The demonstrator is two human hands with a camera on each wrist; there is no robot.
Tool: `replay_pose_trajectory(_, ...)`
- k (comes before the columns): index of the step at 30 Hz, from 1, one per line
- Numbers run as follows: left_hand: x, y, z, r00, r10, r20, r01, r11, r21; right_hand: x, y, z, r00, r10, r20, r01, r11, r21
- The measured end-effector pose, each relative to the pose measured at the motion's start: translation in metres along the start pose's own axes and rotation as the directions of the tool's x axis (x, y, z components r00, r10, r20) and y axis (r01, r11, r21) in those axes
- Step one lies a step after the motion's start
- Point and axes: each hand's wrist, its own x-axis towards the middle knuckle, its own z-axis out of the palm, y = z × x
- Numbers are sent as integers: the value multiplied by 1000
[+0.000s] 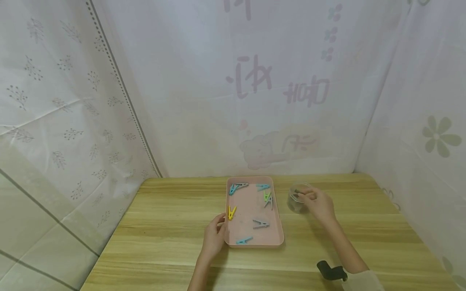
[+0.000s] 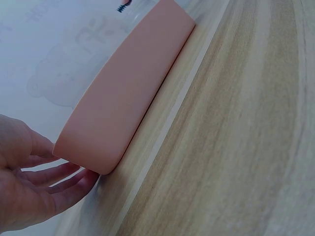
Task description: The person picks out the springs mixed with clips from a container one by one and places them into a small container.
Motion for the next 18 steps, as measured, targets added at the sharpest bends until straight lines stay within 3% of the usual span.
replay_pose_trajectory(18,0,-1,-1,1000,15,5,-15,1000,-17,4,8,1,999,41,-11,-41,998,-45)
